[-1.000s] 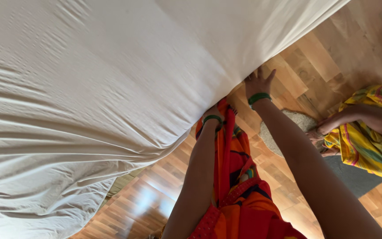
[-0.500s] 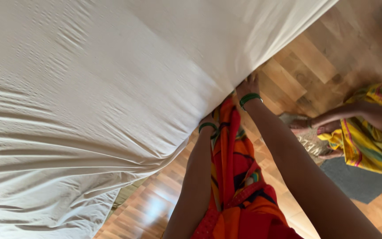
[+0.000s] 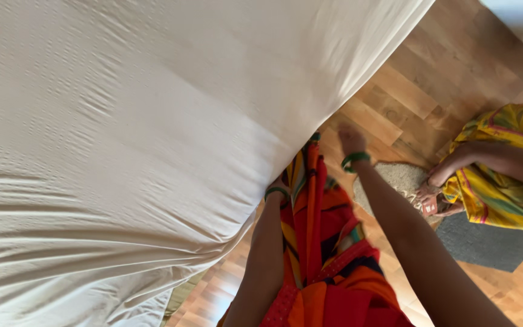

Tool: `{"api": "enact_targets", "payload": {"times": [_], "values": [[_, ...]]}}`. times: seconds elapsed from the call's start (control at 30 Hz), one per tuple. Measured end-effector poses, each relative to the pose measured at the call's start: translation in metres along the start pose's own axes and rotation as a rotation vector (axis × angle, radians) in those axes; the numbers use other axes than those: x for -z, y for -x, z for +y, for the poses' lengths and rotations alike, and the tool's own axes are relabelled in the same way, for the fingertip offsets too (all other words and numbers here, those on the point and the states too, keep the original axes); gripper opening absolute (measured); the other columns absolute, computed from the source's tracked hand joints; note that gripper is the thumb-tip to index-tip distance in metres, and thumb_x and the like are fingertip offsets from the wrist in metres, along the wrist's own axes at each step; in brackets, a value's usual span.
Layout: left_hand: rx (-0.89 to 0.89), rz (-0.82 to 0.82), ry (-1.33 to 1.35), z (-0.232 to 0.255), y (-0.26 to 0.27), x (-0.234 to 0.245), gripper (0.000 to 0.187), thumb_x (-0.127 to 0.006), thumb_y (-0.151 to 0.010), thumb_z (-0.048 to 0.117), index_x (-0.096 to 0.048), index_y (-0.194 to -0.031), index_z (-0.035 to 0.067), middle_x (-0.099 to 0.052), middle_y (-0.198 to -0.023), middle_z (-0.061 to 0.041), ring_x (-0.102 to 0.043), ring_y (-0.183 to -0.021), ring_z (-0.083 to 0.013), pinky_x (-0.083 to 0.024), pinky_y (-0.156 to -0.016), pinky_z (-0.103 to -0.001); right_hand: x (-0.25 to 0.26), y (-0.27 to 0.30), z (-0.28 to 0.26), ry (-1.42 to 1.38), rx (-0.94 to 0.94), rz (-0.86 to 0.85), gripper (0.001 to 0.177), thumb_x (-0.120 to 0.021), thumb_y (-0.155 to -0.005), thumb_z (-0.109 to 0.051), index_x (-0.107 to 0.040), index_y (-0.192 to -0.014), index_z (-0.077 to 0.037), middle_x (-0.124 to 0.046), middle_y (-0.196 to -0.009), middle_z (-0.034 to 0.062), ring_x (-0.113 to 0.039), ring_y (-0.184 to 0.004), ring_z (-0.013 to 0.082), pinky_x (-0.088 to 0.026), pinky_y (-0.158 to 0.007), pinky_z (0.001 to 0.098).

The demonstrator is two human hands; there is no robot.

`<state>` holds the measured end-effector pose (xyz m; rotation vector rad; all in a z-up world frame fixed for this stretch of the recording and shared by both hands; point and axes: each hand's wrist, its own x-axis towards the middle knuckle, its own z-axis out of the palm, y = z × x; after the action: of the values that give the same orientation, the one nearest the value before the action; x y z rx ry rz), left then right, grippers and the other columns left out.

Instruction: The person spreads a white sheet over a mattress and tucks the edges under the mattress by hand.

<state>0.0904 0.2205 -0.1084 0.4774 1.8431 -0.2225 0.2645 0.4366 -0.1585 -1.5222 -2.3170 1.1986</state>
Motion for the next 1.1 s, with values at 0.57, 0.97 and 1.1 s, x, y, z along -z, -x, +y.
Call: {"api": "enact_targets", "payload": {"times": [0.57, 0.97, 1.1], "values": [[-0.11, 0.304, 0.013, 0.067, 0.008, -0.04, 0.083, -0.067, -0.092, 0.04, -0.033, -0.158, 0.001, -0.037, -0.166, -0.022, -0.034, -0.156, -0.0325, -0.03, -0.131, -0.041, 0.004, -0.144, 0.015, -0.02, -0.235, 0.467, 0.017, -0.08, -0.078, -0.005, -0.067, -0.088, -0.002, -0.074, -0.082, 0.013, -0.071, -0.077, 0.0277, -0.056, -0.069, 0.0396], [-0.166, 0.348, -0.028, 0.267, 0.001, 0.056, 0.111, -0.078, -0.08, 0.045, -0.013, -0.161, 0.004, -0.021, -0.167, -0.016, -0.023, -0.153, -0.0345, -0.022, -0.125, -0.051, 0.118, -0.147, -0.029, 0.671, 0.5, -0.47, 0.046, -0.063, -0.093, -0.02, -0.061, -0.139, -0.018, -0.058, -0.148, 0.0039, -0.04, -0.149, 0.028, -0.024, -0.124, 0.0526], [-0.174, 0.331, -0.109, 0.268, 0.0, 0.058, 0.108, -0.077, -0.079, 0.04, -0.013, -0.16, 0.007, -0.022, -0.166, -0.013, -0.024, -0.152, -0.0301, -0.026, -0.117, -0.056, 0.131, -0.164, -0.048, 1.16, 0.597, -0.702, 0.06, -0.053, -0.097, -0.035, -0.039, -0.155, -0.039, -0.033, -0.163, -0.0098, -0.026, -0.152, 0.0159, 0.0, -0.127, 0.054]]}}
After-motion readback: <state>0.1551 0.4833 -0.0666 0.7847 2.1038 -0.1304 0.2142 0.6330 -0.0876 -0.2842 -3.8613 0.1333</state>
